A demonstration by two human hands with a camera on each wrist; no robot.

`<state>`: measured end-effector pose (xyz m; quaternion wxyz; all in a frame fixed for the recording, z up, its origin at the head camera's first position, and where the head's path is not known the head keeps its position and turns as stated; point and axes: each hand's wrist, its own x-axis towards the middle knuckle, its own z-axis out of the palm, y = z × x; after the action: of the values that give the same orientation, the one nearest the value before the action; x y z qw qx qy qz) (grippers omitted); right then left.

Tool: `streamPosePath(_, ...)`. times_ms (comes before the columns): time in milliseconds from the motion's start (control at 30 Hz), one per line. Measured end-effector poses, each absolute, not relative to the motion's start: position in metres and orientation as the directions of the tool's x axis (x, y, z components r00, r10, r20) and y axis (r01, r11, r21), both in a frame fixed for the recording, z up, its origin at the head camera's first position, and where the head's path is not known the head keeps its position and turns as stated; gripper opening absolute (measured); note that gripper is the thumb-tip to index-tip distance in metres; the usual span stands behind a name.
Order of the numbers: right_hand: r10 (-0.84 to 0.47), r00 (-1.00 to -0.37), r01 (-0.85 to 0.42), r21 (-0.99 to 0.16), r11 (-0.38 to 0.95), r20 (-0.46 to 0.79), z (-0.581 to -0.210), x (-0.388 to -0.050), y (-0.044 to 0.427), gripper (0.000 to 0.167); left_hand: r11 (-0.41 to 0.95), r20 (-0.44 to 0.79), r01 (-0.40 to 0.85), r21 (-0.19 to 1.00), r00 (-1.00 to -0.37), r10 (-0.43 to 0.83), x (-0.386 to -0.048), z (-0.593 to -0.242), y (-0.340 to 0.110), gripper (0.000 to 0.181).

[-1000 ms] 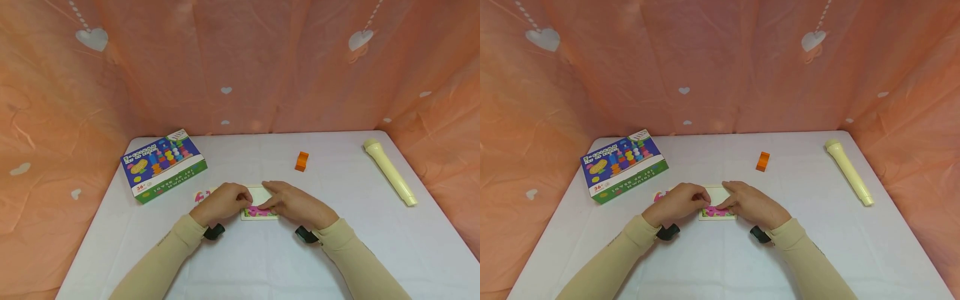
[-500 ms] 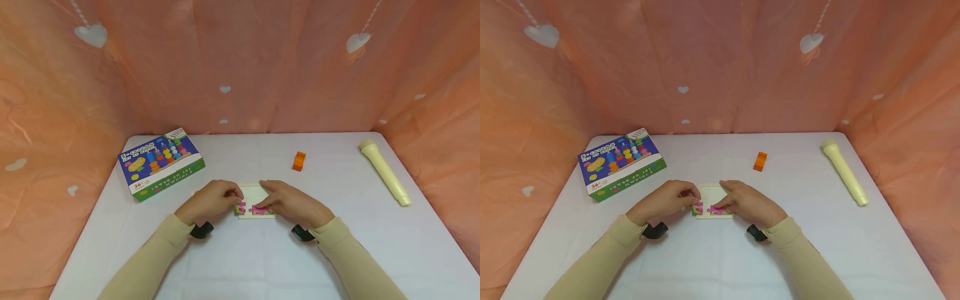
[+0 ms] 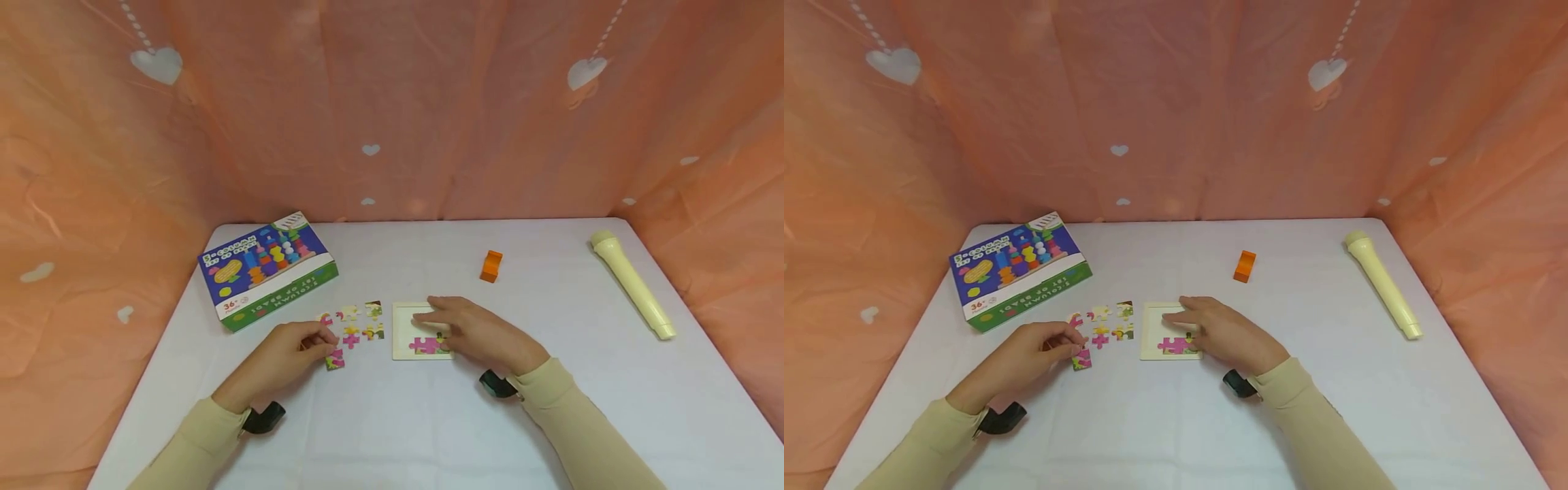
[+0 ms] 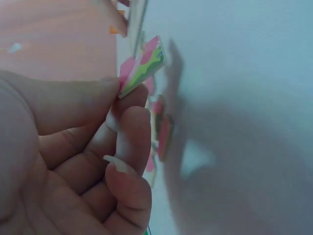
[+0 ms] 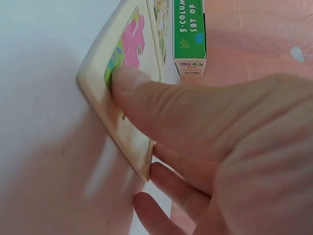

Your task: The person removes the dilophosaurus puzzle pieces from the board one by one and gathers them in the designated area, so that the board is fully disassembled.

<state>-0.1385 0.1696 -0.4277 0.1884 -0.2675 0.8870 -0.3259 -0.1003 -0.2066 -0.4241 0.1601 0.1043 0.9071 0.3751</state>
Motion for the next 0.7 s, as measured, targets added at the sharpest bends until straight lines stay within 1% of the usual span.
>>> streamPosePath(67, -0.574, -0.8, -0.343, -0.651, 0.678, -0.176, -0.427, -0.139, 0.17, 0.061, 0.7, -0.197, 0.086, 0.709, -0.929, 0.314, -0.098, -0.427, -0.206, 0.007)
streamPosePath(133, -0.561, -0.807, -0.359, -0.604, 0.712, -0.182, -0.427, -0.141, 0.169, 0.065, 0.707, -0.174, 0.118, 0.698, -0.929, 0.327, -0.097, -0.429, -0.206, 0.007)
streamPosePath(267, -0.541, -0.818, -0.369, -0.543, 0.755, -0.196, -0.427, -0.144, 0.168, 0.067, 0.723, -0.169, 0.132, 0.679, -0.929, 0.328, -0.095, -0.429, -0.204, 0.007)
streamPosePath(467, -0.534, -0.821, -0.365, -0.535, 0.762, -0.201, -0.428, -0.145, 0.168, 0.068, 0.753, -0.181, 0.115, 0.647, -0.937, 0.299, -0.093, -0.425, -0.205, 0.009)
streamPosePath(600, -0.53, -0.822, -0.356, -0.539, 0.763, -0.207, -0.427, -0.145, 0.168, 0.07, 0.781, -0.135, 0.136, 0.61, -0.953, 0.271, -0.095, -0.419, -0.202, 0.008)
streamPosePath(700, -0.518, -0.827, -0.337, -0.544, 0.768, -0.218, -0.427, -0.144, 0.168, 0.073, 0.79, -0.091, 0.172, 0.588, -0.957, 0.276, -0.1, -0.412, -0.192, 0.009)
